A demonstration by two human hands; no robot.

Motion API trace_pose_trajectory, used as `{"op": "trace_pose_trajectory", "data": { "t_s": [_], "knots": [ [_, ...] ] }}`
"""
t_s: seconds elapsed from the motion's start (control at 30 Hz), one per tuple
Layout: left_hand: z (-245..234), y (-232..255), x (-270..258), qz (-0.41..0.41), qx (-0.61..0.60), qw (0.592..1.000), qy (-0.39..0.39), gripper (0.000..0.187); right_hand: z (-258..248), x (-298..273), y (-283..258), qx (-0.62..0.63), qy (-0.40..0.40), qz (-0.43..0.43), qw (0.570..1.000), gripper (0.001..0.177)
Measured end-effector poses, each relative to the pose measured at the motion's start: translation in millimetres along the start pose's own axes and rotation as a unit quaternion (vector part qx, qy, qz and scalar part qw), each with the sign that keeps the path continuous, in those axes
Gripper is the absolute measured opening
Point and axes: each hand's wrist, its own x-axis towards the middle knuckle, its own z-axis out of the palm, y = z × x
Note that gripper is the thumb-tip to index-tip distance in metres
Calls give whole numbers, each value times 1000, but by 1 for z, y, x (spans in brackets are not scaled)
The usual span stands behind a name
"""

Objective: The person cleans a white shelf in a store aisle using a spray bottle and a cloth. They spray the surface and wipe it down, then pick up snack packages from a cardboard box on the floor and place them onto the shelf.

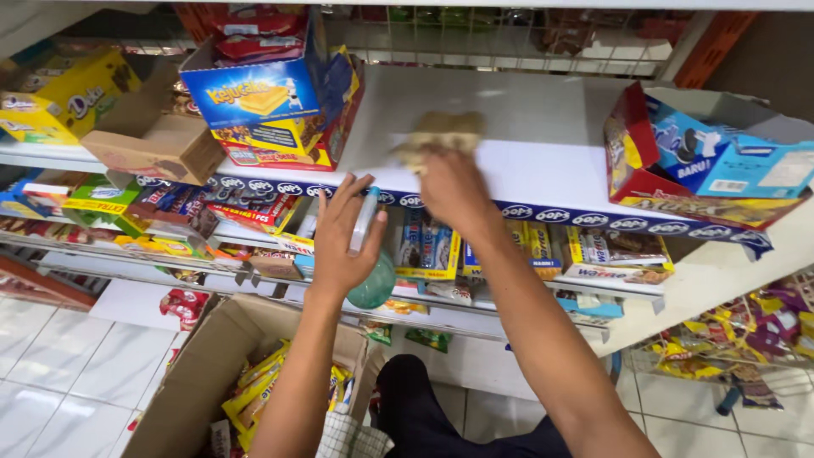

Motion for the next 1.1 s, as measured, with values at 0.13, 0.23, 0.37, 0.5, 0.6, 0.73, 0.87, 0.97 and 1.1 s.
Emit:
{"op": "trace_pose_trajectory", "data": {
  "t_s": [0.13, 0.23, 0.37, 0.5, 0.6, 0.73, 0.87, 0.97, 1.1],
  "knots": [
    [0, -10, -3, 2, -8, 1000, -6, 19, 1, -4, -9, 108, -20, -130, 985, 53],
    [-2, -12, -4, 9, -16, 1000, -8, 18, -21, -24, 13, 104, -60, -146, 982, 66],
    [-5, -16, -2, 10, -32, 999, -11, 14, -57, -52, 37, 93, -69, -65, 991, 73],
    [-9, -19, 1, 11, -44, 999, -13, 17, -69, -62, 35, 66, -8, -30, 997, 62],
    [-10, -18, -1, 5, -54, 998, -10, 17, -58, -53, 22, 54, 33, -58, 996, 52],
    [-12, -22, -2, 3, -67, 998, 0, 18, -22, -26, -8, 78, 60, -80, 992, 39],
    [-10, -26, -3, 6, -76, 997, 13, 19, 13, 15, -29, 115, 38, -106, 987, 32],
    [-11, -28, -4, -24, -101, 995, 11, 22, 23, 36, -38, 123, 1, -126, 984, 28],
    [-14, -27, -3, -24, -98, 995, 27, 21, 5, 28, -31, 129, -32, -135, 982, 43]
  ]
}}
